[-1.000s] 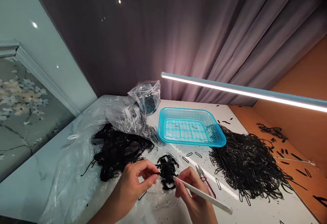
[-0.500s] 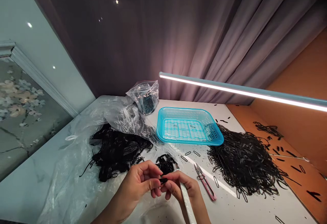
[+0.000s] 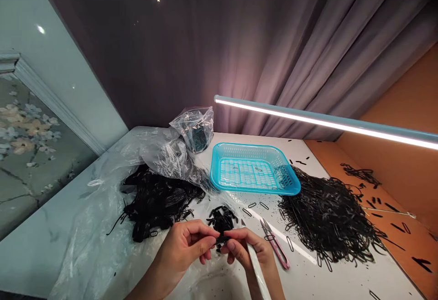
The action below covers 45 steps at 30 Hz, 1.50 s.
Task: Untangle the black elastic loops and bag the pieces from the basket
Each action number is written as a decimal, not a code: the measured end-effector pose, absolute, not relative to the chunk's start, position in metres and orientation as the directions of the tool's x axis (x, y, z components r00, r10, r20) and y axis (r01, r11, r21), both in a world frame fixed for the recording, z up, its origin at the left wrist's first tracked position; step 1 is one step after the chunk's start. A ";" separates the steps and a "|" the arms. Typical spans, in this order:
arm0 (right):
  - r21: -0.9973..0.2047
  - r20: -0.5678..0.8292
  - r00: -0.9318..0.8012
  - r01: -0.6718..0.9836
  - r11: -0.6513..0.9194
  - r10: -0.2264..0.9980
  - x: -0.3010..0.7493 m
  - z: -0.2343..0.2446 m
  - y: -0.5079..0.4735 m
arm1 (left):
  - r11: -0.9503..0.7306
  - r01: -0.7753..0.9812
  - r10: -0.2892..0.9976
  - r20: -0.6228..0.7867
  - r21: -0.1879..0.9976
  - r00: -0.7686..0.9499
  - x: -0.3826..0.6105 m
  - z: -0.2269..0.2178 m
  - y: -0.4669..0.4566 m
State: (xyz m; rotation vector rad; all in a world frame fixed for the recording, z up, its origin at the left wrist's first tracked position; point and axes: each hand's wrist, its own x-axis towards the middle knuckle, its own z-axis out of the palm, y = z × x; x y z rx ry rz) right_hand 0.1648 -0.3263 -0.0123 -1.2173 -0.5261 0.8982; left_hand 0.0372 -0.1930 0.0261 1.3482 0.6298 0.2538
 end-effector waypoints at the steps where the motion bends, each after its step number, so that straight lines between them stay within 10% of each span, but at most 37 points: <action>1: -0.951 -0.101 0.568 -0.297 0.089 0.817 0.165 -0.013 -0.326 | 0.232 0.175 0.515 -0.273 0.957 0.812 0.039 0.027 -0.195; 13: -0.998 -0.045 0.610 -0.068 -0.005 0.791 0.161 -0.006 -0.332 | -0.222 0.111 0.602 0.047 0.969 0.797 0.040 0.036 -0.204; 24: -0.858 0.246 0.671 0.486 -0.165 0.699 0.186 -0.029 -0.331 | -0.372 0.326 0.635 -0.018 0.869 0.773 0.028 0.010 -0.191; 34: -0.903 0.210 0.576 0.424 -0.069 0.790 0.186 -0.027 -0.358 | -0.121 0.227 0.526 -0.132 0.966 0.840 0.029 -0.011 -0.220; 41: -0.447 0.499 0.698 0.715 -0.537 0.514 0.303 -0.019 -0.412 | -0.735 0.324 0.547 0.238 0.596 0.803 0.018 0.005 -0.143; 45: -0.507 0.523 0.722 0.691 -0.515 0.453 0.304 -0.009 -0.409 | -0.791 0.319 0.465 0.173 0.522 0.868 0.024 0.000 -0.128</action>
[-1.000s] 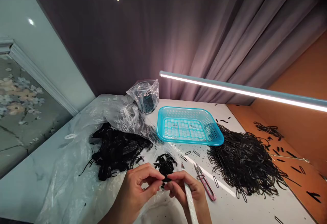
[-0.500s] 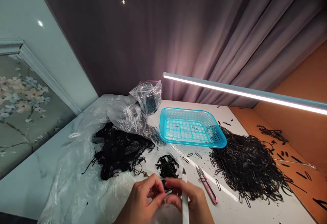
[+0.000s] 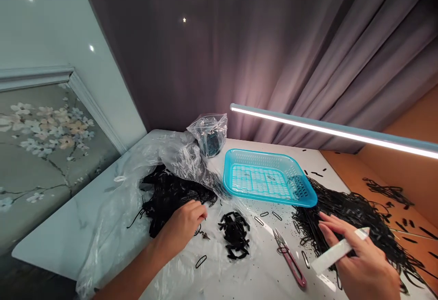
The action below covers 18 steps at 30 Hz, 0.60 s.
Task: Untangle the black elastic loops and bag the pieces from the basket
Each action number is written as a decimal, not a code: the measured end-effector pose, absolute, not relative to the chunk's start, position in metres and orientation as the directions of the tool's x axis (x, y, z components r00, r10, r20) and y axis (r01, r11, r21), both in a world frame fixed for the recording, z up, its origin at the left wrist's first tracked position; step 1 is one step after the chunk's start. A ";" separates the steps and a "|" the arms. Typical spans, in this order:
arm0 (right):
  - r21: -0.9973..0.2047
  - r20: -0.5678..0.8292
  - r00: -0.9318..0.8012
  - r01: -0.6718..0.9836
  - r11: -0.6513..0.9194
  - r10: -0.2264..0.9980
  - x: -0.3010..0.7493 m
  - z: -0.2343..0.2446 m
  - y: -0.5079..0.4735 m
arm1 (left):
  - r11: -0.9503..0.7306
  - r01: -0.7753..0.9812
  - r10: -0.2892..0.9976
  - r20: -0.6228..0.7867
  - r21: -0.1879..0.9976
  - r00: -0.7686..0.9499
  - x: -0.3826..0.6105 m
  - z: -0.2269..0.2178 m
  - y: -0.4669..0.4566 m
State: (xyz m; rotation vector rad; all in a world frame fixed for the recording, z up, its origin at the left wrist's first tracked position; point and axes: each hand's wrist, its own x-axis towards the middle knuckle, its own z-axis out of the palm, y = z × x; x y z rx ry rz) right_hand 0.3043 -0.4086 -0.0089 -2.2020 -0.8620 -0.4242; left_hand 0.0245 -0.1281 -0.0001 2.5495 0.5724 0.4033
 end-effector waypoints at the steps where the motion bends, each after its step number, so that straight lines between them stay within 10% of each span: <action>1: -0.553 0.500 0.745 0.667 -0.499 0.442 0.298 -0.008 -0.406 | -0.795 0.330 0.465 0.162 0.508 0.871 0.026 -0.003 -0.128; 11: -0.723 0.294 0.810 0.536 -0.437 0.507 0.266 -0.021 -0.396 | -0.778 0.429 0.547 0.160 0.458 0.822 0.021 -0.013 -0.128; 18: -0.951 0.149 0.740 0.289 -0.110 0.656 0.221 -0.002 -0.364 | -0.826 0.352 0.519 0.350 0.440 0.780 0.014 0.004 -0.150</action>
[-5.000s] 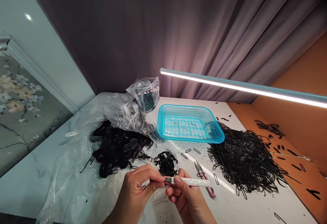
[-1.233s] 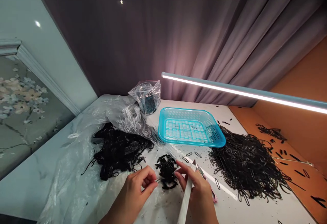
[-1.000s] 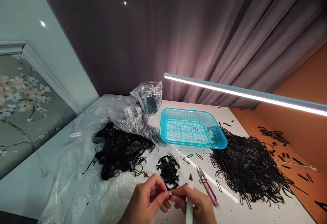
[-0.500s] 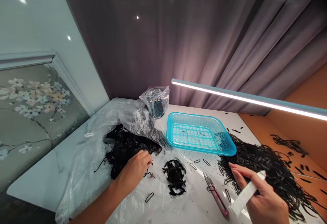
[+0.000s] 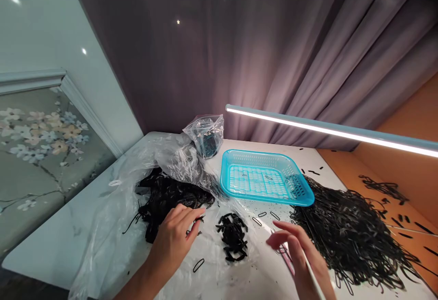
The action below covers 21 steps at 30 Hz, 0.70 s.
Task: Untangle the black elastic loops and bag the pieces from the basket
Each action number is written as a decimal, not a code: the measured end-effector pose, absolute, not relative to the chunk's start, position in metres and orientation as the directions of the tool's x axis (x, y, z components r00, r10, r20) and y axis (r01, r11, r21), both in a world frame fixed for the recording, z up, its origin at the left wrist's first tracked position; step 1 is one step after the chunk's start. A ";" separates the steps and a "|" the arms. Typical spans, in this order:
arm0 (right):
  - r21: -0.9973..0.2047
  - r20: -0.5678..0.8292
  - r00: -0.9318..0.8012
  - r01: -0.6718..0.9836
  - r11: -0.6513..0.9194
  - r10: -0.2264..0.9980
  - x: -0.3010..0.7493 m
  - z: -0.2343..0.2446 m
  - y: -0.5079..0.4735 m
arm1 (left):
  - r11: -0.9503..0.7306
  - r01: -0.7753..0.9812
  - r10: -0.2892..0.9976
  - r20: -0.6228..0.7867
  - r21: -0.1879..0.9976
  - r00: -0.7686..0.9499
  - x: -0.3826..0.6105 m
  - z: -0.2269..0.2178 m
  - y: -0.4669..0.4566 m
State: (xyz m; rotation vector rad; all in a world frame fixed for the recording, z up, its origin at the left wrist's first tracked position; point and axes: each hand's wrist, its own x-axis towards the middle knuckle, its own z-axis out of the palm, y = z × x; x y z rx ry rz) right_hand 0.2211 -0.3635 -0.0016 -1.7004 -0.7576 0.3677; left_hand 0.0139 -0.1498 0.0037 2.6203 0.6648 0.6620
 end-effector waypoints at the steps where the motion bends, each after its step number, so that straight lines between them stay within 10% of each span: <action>1: -0.968 0.140 0.692 0.246 -0.049 0.709 0.213 0.001 -0.358 | -0.832 0.320 0.507 0.386 0.453 0.771 0.013 0.007 -0.155; 14: -0.969 -0.095 0.474 -0.246 0.028 0.875 0.157 0.008 -0.327 | -0.264 0.234 0.633 -0.015 0.936 0.774 0.020 0.027 -0.187; 21: -0.943 -0.120 0.490 -0.328 0.056 0.863 0.158 0.015 -0.330 | 0.219 0.075 0.576 -0.191 0.973 0.795 0.028 0.029 -0.200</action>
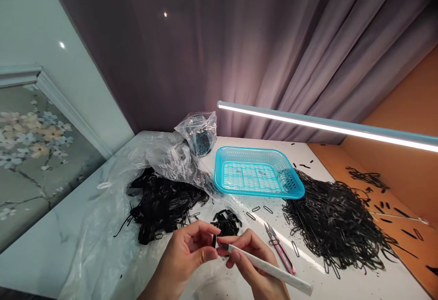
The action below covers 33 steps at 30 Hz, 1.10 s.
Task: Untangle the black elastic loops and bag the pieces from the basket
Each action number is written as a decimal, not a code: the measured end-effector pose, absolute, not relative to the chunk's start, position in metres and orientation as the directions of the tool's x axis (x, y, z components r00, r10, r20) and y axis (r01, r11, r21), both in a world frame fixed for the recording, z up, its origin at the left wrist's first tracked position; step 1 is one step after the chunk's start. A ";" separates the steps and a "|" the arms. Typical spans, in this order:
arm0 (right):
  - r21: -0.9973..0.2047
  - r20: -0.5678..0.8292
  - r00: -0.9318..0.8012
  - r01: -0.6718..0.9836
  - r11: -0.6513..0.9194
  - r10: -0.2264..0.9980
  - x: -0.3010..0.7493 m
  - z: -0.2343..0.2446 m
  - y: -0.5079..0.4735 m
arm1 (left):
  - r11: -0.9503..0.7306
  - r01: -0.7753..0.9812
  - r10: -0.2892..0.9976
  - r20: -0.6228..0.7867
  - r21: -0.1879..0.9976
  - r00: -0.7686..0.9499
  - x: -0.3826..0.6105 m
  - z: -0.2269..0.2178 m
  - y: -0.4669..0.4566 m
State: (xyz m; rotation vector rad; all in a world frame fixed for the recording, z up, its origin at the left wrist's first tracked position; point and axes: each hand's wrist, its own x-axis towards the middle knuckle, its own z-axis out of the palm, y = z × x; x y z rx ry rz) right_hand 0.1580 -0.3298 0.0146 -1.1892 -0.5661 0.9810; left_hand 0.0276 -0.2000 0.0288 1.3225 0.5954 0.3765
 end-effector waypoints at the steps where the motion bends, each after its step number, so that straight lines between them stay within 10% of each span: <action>1: -0.942 -0.117 0.498 -0.329 0.062 0.859 0.158 0.014 -0.330 | 0.242 0.066 0.585 -0.200 0.968 0.786 0.029 0.028 -0.201; 19: -0.969 -0.080 0.592 -0.234 0.076 0.802 0.157 0.010 -0.329 | -0.239 0.118 0.690 0.083 0.964 0.719 0.044 0.020 -0.206; 24: -0.999 0.039 0.659 0.033 0.023 0.751 0.155 0.013 -0.331 | 0.063 0.086 0.699 -0.105 0.994 0.708 0.045 0.017 -0.208; 33: -0.989 0.081 0.604 -0.053 0.142 0.793 0.156 0.013 -0.335 | 0.394 -0.123 0.613 -0.161 0.911 0.773 0.045 0.023 -0.209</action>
